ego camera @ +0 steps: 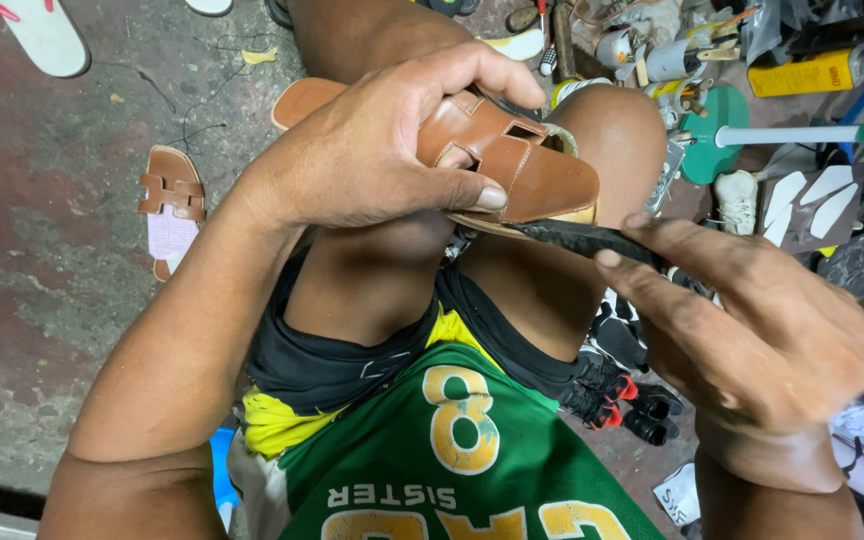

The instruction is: The person applies adhesive from a small container to the inner edges of a leather sandal strap and the matching sole area using a thin applicator tool, then presses the pieces together by hand.

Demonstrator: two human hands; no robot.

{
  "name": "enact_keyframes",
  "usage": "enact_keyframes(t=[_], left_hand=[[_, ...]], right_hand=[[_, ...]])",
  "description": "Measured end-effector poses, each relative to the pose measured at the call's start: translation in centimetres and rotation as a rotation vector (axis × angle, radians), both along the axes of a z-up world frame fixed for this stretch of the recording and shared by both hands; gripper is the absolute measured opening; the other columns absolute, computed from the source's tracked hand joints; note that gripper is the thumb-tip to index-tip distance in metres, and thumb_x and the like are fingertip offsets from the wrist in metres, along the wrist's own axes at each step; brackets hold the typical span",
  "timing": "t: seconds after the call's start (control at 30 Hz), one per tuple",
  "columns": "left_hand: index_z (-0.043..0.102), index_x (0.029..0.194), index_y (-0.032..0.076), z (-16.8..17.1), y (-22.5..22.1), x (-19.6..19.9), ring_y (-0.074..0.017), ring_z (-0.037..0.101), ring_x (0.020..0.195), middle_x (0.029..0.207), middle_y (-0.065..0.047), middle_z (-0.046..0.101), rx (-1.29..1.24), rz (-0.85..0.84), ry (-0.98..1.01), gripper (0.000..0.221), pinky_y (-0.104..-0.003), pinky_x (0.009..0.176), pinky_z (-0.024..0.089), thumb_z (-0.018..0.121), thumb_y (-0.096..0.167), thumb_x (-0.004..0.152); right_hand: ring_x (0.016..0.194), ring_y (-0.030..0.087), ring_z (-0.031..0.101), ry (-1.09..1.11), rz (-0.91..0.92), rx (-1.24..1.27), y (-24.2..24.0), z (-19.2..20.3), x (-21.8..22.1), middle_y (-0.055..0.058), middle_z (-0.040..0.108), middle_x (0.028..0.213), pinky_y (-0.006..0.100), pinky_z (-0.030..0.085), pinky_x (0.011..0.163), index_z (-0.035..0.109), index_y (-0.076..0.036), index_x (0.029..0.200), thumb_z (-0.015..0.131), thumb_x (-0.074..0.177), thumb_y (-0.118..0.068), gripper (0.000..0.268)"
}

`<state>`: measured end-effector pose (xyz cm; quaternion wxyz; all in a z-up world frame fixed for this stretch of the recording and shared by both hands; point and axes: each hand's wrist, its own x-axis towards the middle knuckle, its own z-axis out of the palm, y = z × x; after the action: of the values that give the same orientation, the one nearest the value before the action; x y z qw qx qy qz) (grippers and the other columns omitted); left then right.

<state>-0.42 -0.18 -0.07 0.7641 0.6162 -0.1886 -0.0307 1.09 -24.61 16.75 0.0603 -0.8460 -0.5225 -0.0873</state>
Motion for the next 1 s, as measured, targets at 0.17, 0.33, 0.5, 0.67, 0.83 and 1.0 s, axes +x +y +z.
enact_keyframes(t=[0.17, 0.33, 0.5, 0.67, 0.83, 1.0], left_hand=[[0.051, 0.142, 0.001, -0.2, 0.1, -0.1, -0.0147, 0.063, 0.133, 0.142, -0.007, 0.059, -0.009, 0.010, -0.026, 0.059, -0.031, 0.114, 0.054, 0.082, 0.006, 0.093], [0.051, 0.145, 0.001, -0.2, 0.3, 0.0, -0.0156, 0.061, 0.137, 0.148, -0.008, 0.057, 0.018, -0.010, -0.066, 0.059, -0.031, 0.117, 0.052, 0.082, 0.006, 0.095], [0.050, 0.147, 0.002, 0.2, 0.2, -0.3, -0.0150, 0.061, 0.136, 0.147, -0.008, 0.058, 0.013, -0.016, -0.030, 0.063, -0.031, 0.116, 0.052, 0.082, 0.006, 0.093], [0.052, 0.145, 0.002, 0.4, 0.2, -0.3, -0.0162, 0.062, 0.133, 0.145, -0.008, 0.060, 0.074, 0.001, -0.024, 0.064, -0.031, 0.114, 0.052, 0.082, 0.007, 0.088], [0.053, 0.145, 0.002, 0.4, 0.5, -0.3, -0.0187, 0.060, 0.138, 0.146, -0.009, 0.061, 0.137, 0.009, -0.093, 0.066, -0.032, 0.119, 0.048, 0.085, 0.009, 0.087], [0.055, 0.144, 0.003, 0.3, 0.9, -0.6, -0.0202, 0.058, 0.141, 0.147, -0.010, 0.061, 0.183, 0.032, -0.119, 0.068, -0.034, 0.121, 0.045, 0.088, 0.016, 0.087]], right_hand=[[0.076, 0.026, 0.072, 0.051, 0.165, 0.053, 1.2, -1.0, 1.5, 0.016, 0.072, 0.091, 0.035, 0.058, 0.066, 0.078, -0.001, 0.095, 0.080, 0.085, 0.001, 0.011], [0.077, 0.027, 0.073, 0.080, 0.165, 0.004, 1.0, 0.0, 1.6, 0.017, 0.072, 0.092, 0.035, 0.058, 0.065, 0.079, 0.000, 0.096, 0.077, 0.080, 0.003, 0.016], [0.078, 0.025, 0.071, 0.045, 0.121, -0.004, 0.5, 0.2, 1.2, 0.014, 0.071, 0.093, 0.034, 0.057, 0.066, 0.078, -0.002, 0.099, 0.080, 0.087, 0.002, 0.012], [0.077, 0.027, 0.072, 0.100, 0.199, -0.016, 0.8, -0.2, 1.8, 0.017, 0.073, 0.095, 0.036, 0.059, 0.066, 0.078, -0.001, 0.098, 0.072, 0.078, 0.002, 0.021], [0.083, 0.028, 0.074, 0.145, 0.168, -0.065, 1.2, 1.2, 1.7, 0.016, 0.074, 0.097, 0.036, 0.060, 0.070, 0.077, 0.000, 0.095, 0.072, 0.081, 0.003, 0.015], [0.084, 0.028, 0.074, 0.181, 0.084, -0.073, 1.4, 2.6, 1.3, 0.015, 0.073, 0.094, 0.036, 0.060, 0.074, 0.076, 0.001, 0.088, 0.074, 0.083, 0.000, 0.006]])
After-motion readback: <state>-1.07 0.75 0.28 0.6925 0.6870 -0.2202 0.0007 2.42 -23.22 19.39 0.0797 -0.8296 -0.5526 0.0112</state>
